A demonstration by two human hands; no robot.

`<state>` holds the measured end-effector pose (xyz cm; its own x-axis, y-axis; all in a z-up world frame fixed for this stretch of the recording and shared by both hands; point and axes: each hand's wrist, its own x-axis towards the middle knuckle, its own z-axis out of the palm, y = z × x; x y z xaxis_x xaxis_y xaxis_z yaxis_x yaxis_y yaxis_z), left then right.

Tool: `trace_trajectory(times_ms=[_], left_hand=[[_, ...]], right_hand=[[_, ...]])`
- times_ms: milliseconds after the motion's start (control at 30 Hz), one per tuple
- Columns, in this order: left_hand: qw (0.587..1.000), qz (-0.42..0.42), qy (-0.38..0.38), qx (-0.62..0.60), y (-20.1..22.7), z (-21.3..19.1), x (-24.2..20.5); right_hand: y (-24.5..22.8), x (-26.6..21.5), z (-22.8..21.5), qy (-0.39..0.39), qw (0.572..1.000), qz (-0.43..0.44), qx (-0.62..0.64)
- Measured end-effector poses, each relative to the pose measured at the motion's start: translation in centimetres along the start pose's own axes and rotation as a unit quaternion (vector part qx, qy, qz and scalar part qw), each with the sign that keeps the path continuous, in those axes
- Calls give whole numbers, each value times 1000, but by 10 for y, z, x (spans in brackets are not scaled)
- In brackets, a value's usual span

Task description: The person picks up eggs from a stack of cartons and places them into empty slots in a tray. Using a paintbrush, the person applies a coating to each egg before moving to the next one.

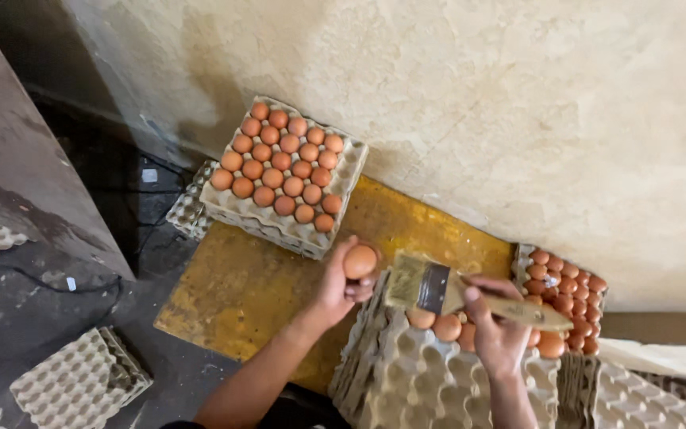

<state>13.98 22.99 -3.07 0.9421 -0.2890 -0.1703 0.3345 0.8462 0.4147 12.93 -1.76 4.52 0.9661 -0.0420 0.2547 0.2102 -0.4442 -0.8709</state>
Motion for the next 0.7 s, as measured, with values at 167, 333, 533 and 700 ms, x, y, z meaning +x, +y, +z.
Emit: trace_trajectory(times_ms=[167,333,533,700], left_hand=[[962,16,98,253,-32,62,-39],[889,118,77,435,-89,75,-51],[914,86,38,396,-151,116,-76],[978,94,-42,181,-216,103,-70]], right_hand=[[-29,-50,-31,-65,983,-169,29],[-27,-76,-84,-88,965,-231,-82],[26,-101,-157,7,966,-260,0],[98,-149,-193,61,970,-217,90]])
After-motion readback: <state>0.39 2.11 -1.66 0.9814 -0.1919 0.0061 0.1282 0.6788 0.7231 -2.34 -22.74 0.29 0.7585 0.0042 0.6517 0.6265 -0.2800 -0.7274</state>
